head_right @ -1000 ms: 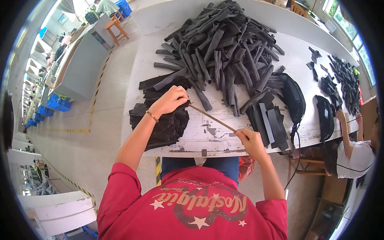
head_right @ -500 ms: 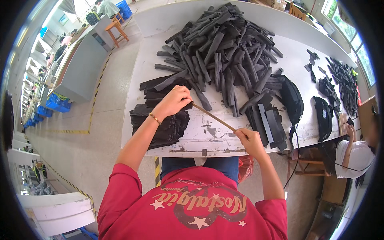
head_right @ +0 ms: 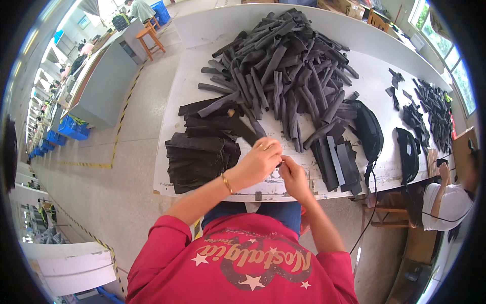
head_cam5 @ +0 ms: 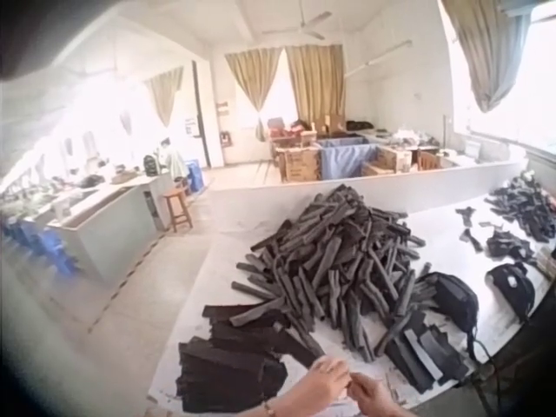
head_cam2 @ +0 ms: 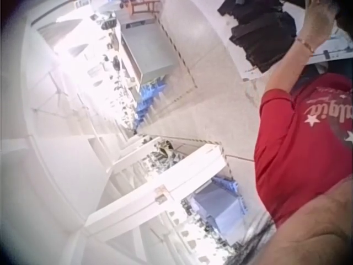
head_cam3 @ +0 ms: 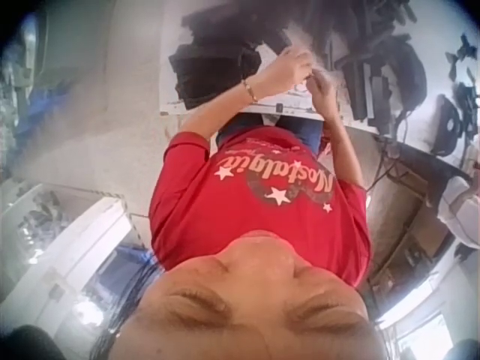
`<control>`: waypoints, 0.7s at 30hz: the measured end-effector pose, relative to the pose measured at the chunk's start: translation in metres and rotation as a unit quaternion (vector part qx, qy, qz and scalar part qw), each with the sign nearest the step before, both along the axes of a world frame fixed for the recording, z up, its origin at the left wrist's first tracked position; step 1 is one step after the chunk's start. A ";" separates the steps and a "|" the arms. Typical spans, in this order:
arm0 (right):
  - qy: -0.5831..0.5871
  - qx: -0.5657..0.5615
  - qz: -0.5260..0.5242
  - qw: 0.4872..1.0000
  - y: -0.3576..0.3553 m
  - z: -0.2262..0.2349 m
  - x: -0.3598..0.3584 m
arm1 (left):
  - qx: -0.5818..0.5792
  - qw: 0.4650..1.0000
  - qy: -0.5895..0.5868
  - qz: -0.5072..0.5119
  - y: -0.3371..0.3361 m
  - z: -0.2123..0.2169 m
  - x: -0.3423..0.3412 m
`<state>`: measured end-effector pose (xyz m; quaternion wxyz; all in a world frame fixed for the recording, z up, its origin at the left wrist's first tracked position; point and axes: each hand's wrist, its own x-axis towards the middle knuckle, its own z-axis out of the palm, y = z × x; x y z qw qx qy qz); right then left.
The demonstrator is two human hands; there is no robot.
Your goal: Manually assembling or processing foam sleeves by inserting a wooden rod into them at a manufacturing workbench.
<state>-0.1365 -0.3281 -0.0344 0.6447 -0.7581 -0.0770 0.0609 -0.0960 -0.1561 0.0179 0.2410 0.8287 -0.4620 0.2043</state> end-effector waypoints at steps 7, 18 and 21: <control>0.043 0.026 0.018 0.999 0.033 -0.011 -0.032 | -0.693 0.545 0.470 0.045 0.051 -0.020 -0.002; -0.045 -0.169 0.050 0.983 0.055 -0.025 -0.081 | -0.789 0.327 0.514 0.079 0.053 -0.038 0.002; -0.026 -0.193 0.065 0.979 0.034 -0.027 -0.097 | -0.768 0.321 0.549 0.076 0.045 -0.054 -0.003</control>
